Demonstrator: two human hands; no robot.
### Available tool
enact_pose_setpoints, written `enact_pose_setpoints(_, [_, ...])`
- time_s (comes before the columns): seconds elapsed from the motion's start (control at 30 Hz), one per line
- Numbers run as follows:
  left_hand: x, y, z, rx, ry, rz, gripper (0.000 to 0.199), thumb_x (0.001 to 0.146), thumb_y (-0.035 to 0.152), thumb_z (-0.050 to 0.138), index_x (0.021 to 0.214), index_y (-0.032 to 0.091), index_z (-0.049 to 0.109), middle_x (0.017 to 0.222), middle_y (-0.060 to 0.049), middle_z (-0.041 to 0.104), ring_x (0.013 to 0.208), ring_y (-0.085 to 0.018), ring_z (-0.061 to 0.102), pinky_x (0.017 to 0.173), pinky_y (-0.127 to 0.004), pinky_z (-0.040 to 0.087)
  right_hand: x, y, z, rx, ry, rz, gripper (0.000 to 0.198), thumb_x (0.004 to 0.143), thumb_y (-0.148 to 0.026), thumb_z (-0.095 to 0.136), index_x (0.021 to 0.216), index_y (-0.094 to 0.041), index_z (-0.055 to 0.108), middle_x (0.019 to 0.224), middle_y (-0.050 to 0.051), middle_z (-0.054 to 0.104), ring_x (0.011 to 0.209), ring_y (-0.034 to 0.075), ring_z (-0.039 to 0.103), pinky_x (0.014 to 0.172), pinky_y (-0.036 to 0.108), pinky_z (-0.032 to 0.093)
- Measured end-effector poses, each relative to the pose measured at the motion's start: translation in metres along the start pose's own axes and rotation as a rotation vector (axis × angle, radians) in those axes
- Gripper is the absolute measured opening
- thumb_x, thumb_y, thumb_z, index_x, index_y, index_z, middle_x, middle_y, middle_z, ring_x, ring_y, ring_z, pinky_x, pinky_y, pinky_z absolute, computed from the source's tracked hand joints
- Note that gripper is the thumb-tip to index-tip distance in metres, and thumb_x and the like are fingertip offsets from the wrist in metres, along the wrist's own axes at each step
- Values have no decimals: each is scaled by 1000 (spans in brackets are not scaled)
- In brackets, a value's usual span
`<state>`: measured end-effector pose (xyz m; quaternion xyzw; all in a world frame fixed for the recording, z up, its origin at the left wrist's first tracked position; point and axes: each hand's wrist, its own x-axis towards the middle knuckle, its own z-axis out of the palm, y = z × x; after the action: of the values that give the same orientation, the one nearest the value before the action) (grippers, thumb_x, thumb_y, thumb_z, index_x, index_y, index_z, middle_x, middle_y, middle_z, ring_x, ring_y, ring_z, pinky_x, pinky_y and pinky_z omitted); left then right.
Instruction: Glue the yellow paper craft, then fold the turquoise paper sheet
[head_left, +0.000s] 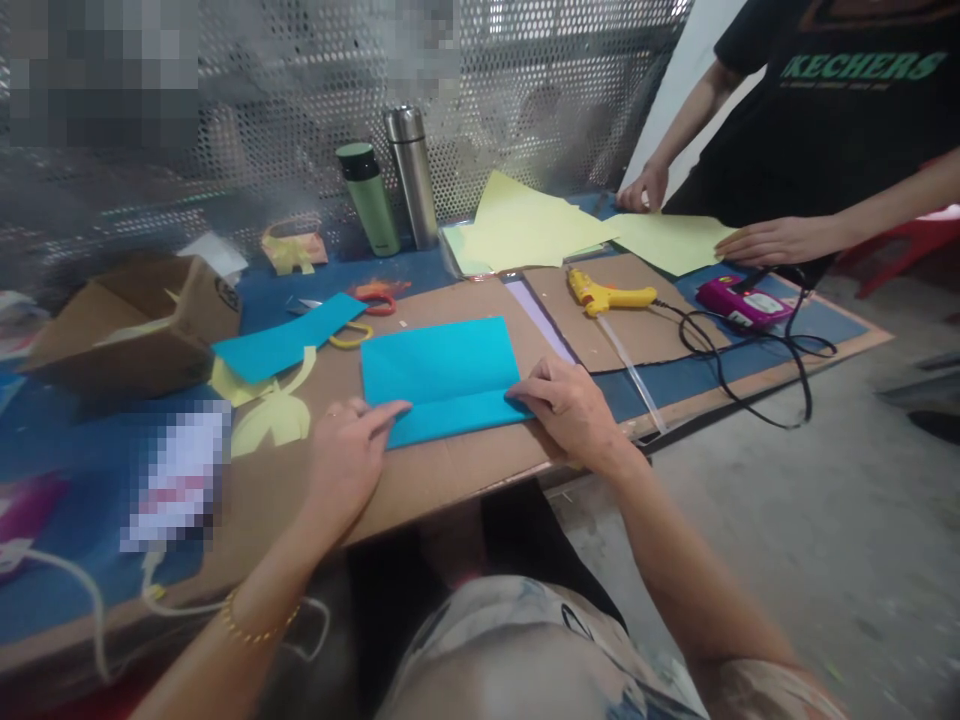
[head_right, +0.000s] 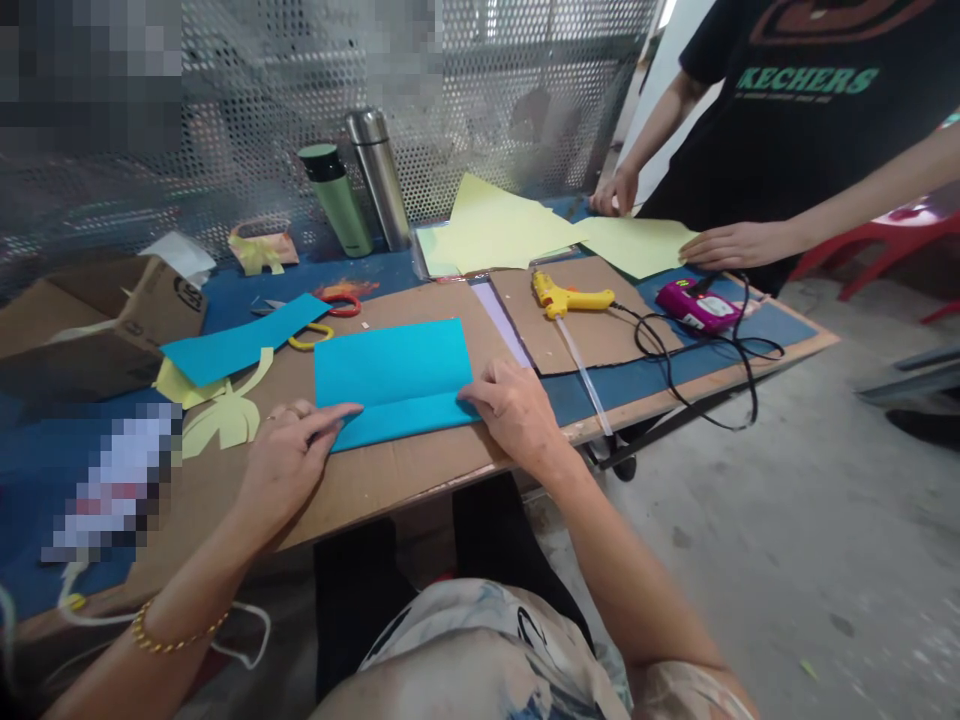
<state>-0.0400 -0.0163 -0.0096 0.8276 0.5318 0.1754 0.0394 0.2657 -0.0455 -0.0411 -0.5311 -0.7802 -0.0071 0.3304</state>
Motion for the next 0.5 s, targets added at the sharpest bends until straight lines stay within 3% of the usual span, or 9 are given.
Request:
enact_pose_setpoints(0.17, [-1,-5,3,60,-1,46,41,103,29,43,120,33,80,91,-10,62,87,-26,53,83,-39,46,-2,-13,-22,-9,-136,5,33,97,-9,49,108,-18,78,99,9,69,96,23,62,77,35,42])
enact_pose_setpoints(0.3, [-1,-6,4,52,18,62,41,102,28,44,118,33,81,90,-9,60,87,-26,53,82,-39,47,-2,-22,-31,-98,-165,33,32,100,-15,44,96,-17,76,96,10,68,94,24,59,80,37,43])
enact_pose_setpoints(0.4, [-1,-6,4,57,24,74,40,102,27,44,115,33,82,88,-9,58,87,-25,53,81,-39,47,-2,-28,-31,-163,-40,47,32,99,-13,42,99,-15,74,97,12,68,93,26,59,83,40,45])
enact_pose_setpoints(0.5, [-1,-6,4,74,21,83,40,103,28,45,115,33,82,88,-9,58,86,-25,53,80,-38,47,-1,-45,-29,-171,183,-27,37,97,-13,44,125,-12,68,121,19,69,112,32,60,94,48,48])
